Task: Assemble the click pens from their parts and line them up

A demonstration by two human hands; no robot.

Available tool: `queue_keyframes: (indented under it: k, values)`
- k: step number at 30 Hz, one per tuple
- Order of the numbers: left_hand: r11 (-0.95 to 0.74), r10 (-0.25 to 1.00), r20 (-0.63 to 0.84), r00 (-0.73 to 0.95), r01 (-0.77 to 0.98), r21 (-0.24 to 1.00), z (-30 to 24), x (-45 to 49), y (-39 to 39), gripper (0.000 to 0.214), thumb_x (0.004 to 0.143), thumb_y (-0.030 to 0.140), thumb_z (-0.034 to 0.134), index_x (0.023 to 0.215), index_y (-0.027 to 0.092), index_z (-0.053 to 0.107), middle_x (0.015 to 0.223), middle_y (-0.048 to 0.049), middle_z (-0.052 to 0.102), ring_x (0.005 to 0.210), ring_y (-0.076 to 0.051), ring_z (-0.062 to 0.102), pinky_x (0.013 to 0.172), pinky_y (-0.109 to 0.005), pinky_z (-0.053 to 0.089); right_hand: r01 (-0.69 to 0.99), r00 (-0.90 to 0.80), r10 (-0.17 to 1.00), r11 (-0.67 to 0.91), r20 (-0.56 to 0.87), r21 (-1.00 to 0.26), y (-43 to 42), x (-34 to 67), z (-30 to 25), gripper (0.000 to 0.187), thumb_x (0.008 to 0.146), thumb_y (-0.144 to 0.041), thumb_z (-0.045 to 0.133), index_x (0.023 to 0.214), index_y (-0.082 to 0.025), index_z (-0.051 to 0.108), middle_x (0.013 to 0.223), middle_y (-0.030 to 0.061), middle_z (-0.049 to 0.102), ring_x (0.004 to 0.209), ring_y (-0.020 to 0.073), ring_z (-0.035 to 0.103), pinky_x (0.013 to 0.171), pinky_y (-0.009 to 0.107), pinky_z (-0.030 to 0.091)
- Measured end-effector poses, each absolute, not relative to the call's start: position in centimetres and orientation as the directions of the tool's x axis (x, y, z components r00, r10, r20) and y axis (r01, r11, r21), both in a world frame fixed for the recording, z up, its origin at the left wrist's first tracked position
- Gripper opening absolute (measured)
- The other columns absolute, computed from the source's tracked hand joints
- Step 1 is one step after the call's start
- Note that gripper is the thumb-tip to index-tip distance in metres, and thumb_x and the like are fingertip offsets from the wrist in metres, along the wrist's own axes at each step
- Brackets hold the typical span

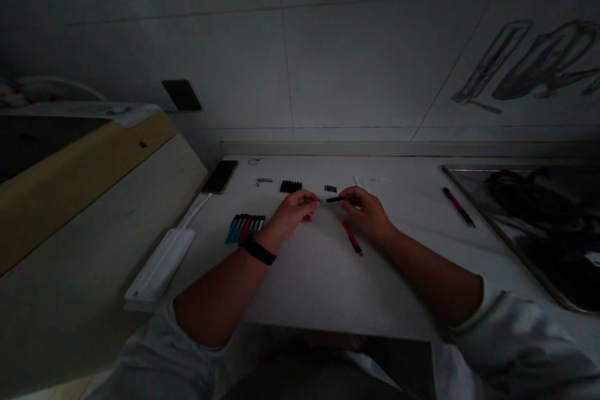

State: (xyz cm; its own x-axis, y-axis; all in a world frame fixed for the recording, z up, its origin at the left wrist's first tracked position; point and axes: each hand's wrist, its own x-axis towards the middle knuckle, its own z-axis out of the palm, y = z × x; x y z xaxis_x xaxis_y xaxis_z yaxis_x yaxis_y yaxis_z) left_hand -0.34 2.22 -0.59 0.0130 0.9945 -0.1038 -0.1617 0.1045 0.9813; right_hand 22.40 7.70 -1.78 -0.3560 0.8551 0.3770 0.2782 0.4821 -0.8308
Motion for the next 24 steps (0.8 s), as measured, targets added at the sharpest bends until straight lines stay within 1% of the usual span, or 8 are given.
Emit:
queue_keyframes:
  k: [6,12,16,19,22,24]
  values:
    - [0.108,0.994,-0.106,0.026,-0.163,0.981,-0.37,-0.03,1.92,0.037,0.068,0.037,0.088,0.093,0.016,0.070,0.088,-0.0035,0.067,0.071,-0.011,0.057,0.057,-0.022,0.043,0.269,-0.369,0.841,0.505,0.396,-0.820,7.28,22.22,-1.53,0.018,0.088,-0.037,0.068,0.100,-0.024,0.070,0.093,0.0054,0.075,0.082,0.0204,0.071,0.079,0.036,0.059]
    - [0.128,0.992,-0.123,0.041,-0.173,0.977,-0.39,0.21,1.71,0.040,0.068,0.040,0.090,0.093,0.017,0.070,0.089,-0.0031,0.067,0.071,-0.011,0.058,0.056,-0.022,0.044,0.297,-0.391,0.807,0.566,0.443,-0.769,6.99,22.28,-1.14,0.014,0.089,-0.031,0.067,0.099,-0.023,0.070,0.090,0.0046,0.074,0.080,0.0192,0.070,0.076,0.034,0.058]
    - [0.140,0.990,-0.136,0.035,-0.172,0.975,-0.39,0.28,1.63,0.039,0.068,0.040,0.091,0.092,0.017,0.070,0.090,-0.0032,0.067,0.070,-0.011,0.058,0.055,-0.022,0.043,0.324,-0.404,0.780,0.611,0.479,-0.722,6.84,22.38,-1.03,0.012,0.091,-0.029,0.067,0.100,-0.023,0.071,0.089,0.0046,0.073,0.079,0.0187,0.069,0.073,0.032,0.058]
    - [0.151,0.988,-0.147,0.037,-0.170,0.974,-0.13,0.31,1.49,0.037,0.069,0.040,0.090,0.091,0.017,0.071,0.090,-0.0035,0.067,0.071,-0.011,0.058,0.054,-0.021,0.043,0.323,-0.430,0.732,0.671,0.529,-0.667,6.74,22.50,-1.00,0.010,0.093,-0.029,0.066,0.100,-0.023,0.071,0.091,0.0053,0.072,0.080,0.0190,0.069,0.071,0.032,0.057]
    - [0.168,0.986,-0.163,0.041,-0.167,0.972,0.15,0.29,1.39,0.037,0.069,0.039,0.089,0.092,0.017,0.071,0.091,-0.0038,0.067,0.071,-0.011,0.058,0.054,-0.021,0.043,0.313,-0.462,0.673,0.733,0.578,-0.604,6.69,22.63,-1.01,0.010,0.096,-0.029,0.064,0.100,-0.024,0.070,0.093,0.0058,0.071,0.083,0.0195,0.069,0.074,0.033,0.057]
    - [0.171,0.985,-0.166,0.044,-0.165,0.971,0.18,0.26,1.39,0.036,0.070,0.039,0.089,0.092,0.017,0.071,0.091,-0.0038,0.067,0.072,-0.012,0.058,0.054,-0.021,0.044,0.318,-0.475,0.660,0.746,0.582,-0.586,6.69,22.70,-1.00,0.009,0.097,-0.029,0.063,0.102,-0.024,0.070,0.094,0.0057,0.071,0.084,0.0197,0.069,0.077,0.034,0.056]
